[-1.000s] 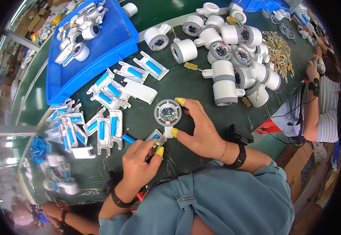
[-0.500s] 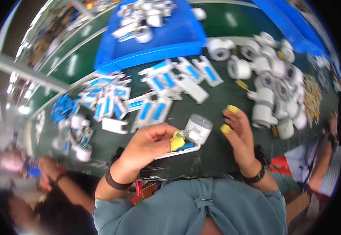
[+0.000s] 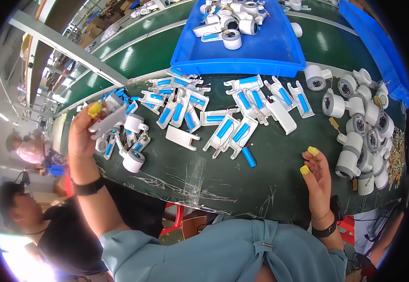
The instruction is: Assembling plastic electronic housings by connecting internal wiring harnesses and snapping internal components together.
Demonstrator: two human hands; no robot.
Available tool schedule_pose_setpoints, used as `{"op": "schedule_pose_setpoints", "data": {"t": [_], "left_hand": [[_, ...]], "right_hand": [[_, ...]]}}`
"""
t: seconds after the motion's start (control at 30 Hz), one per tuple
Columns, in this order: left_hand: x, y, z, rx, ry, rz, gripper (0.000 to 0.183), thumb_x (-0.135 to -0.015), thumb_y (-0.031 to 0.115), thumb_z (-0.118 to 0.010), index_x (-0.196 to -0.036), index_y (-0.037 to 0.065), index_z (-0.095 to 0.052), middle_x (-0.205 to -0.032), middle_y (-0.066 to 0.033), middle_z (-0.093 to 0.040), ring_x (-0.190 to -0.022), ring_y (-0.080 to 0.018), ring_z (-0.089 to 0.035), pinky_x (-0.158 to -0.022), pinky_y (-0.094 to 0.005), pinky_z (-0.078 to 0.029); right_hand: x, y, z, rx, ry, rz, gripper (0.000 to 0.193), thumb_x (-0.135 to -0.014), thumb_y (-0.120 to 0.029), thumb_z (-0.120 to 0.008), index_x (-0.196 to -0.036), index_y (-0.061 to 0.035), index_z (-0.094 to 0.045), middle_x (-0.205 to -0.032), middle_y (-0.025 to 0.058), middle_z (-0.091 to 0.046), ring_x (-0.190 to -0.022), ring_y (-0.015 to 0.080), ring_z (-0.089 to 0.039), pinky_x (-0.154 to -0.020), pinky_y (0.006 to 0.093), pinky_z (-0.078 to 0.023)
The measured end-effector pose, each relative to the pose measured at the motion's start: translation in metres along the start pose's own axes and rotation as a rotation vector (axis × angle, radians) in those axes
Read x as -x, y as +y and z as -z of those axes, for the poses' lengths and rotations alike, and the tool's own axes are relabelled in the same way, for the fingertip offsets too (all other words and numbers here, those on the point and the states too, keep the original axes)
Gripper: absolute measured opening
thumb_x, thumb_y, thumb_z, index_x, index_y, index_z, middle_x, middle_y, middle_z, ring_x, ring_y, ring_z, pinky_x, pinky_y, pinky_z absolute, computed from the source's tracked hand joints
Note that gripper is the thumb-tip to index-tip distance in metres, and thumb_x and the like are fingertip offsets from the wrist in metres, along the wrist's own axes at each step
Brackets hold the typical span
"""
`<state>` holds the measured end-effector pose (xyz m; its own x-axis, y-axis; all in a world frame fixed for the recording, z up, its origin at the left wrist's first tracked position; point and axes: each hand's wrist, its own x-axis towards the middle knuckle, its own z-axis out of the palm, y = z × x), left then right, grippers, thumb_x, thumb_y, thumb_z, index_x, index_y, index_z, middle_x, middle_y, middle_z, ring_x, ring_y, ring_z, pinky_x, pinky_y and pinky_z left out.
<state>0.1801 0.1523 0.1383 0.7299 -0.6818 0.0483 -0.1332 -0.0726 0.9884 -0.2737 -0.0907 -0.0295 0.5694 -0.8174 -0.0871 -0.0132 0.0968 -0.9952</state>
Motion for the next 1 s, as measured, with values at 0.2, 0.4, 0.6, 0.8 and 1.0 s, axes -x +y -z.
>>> {"op": "schedule_pose_setpoints", "data": {"t": [0.2, 0.4, 0.6, 0.8, 1.0], "left_hand": [[-0.024, -0.011, 0.016, 0.438, -0.242, 0.005, 0.054, -0.092, 0.034, -0.055, -0.127, -0.009, -0.054, -0.115, -0.0183, -0.063, -0.099, -0.0256, -0.06, -0.094, -0.0372, -0.048], [0.007, 0.019, -0.144, 0.526, -0.292, 0.057, 0.057, -0.094, 0.033, -0.051, -0.133, -0.009, -0.049, -0.113, -0.0173, -0.064, -0.092, -0.0227, -0.063, -0.09, -0.036, -0.05], [0.083, 0.001, -0.257, 0.308, -0.906, 0.165, 0.064, -0.086, 0.013, -0.072, -0.141, -0.004, -0.043, -0.101, -0.0063, -0.059, -0.087, -0.0143, -0.053, -0.082, -0.0277, -0.045], [0.125, -0.025, -0.326, 0.155, -1.067, -0.076, 0.073, -0.089, 0.008, -0.066, -0.147, -0.001, -0.025, -0.084, -0.0053, -0.053, -0.071, -0.0135, -0.052, -0.056, -0.0271, -0.042], [0.125, -0.022, -0.313, 0.136, -1.142, -0.121, 0.074, -0.089, 0.007, -0.065, -0.149, 0.0, -0.021, -0.089, -0.0069, -0.054, -0.079, -0.0148, -0.056, -0.057, -0.0269, -0.044]], "right_hand": [[-0.003, 0.006, -0.001, 0.036, -0.02, 0.013, 0.051, -0.091, -0.005, -0.057, -0.139, -0.0012, -0.041, -0.13, 0.0104, -0.051, -0.124, 0.0196, -0.048, -0.105, 0.0307, -0.036], [0.0, 0.006, -0.006, -0.02, -0.084, -0.003, 0.05, -0.095, -0.013, -0.055, -0.142, -0.0017, -0.04, -0.134, 0.0132, -0.051, -0.126, 0.0229, -0.05, -0.105, 0.0342, -0.039], [-0.016, -0.012, -0.032, -0.744, -0.228, -0.098, 0.056, -0.102, -0.037, -0.043, -0.147, -0.0056, -0.034, -0.142, 0.0172, -0.047, -0.13, 0.0307, -0.048, -0.106, 0.0431, -0.042], [-0.014, -0.031, -0.021, -1.225, -0.111, -0.354, 0.063, -0.101, -0.046, -0.043, -0.142, 0.0007, -0.038, -0.142, 0.0207, -0.044, -0.132, 0.0346, -0.045, -0.11, 0.0427, -0.044], [-0.014, -0.025, -0.02, -1.184, -0.287, -0.301, 0.065, -0.101, -0.049, -0.039, -0.143, 0.0004, -0.037, -0.143, 0.0245, -0.044, -0.131, 0.037, -0.047, -0.107, 0.0435, -0.047]]}}
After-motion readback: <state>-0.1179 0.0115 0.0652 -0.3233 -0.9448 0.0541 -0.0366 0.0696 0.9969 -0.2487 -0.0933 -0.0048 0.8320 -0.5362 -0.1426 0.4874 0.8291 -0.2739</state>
